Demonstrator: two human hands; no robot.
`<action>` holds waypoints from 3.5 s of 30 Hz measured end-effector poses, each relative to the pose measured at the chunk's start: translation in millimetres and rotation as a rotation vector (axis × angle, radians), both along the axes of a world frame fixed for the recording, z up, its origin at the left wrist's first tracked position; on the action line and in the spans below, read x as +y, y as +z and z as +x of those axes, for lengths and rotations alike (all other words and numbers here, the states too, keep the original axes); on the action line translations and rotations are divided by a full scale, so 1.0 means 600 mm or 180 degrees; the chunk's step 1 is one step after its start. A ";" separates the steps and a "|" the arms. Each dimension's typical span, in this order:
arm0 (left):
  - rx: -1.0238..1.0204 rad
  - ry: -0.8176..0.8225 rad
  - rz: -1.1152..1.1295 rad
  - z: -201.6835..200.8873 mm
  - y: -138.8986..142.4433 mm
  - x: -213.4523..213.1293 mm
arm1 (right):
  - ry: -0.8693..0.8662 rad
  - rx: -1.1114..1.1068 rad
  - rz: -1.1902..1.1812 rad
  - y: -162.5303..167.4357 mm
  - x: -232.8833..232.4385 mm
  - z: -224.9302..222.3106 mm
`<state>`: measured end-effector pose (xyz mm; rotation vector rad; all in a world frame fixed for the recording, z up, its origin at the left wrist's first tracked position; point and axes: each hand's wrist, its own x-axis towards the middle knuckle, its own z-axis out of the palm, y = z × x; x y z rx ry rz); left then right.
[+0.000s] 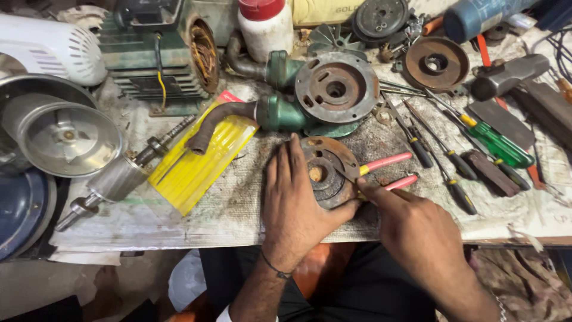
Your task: The person scrapes rust and debris from a rusty circular pump cover using a small hand scraper, holding the part steady with the other hand. They flip the part over and continue scraping the opposite side, then reposition it on the workbench and keep scraping its edge and face.
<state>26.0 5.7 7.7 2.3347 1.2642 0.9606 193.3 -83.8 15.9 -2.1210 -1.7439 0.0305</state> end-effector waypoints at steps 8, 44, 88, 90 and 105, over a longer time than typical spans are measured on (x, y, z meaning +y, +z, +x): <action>0.0002 0.0025 -0.0027 0.003 -0.003 -0.002 | -0.0007 -0.0017 -0.0097 -0.002 0.003 0.003; -0.0084 0.0031 0.0053 0.001 -0.004 -0.001 | -0.0090 -0.0408 -0.0129 -0.009 0.000 -0.002; -0.0046 -0.0026 0.0067 -0.002 0.001 0.000 | 0.0050 0.0199 0.0178 -0.009 -0.002 0.021; -0.0011 -0.0014 -0.0021 -0.004 0.000 -0.004 | 0.0188 0.0074 0.0384 -0.007 -0.003 0.024; 0.0084 -0.0005 0.0084 -0.001 0.004 -0.002 | 0.0323 0.0599 0.0342 -0.012 -0.005 0.030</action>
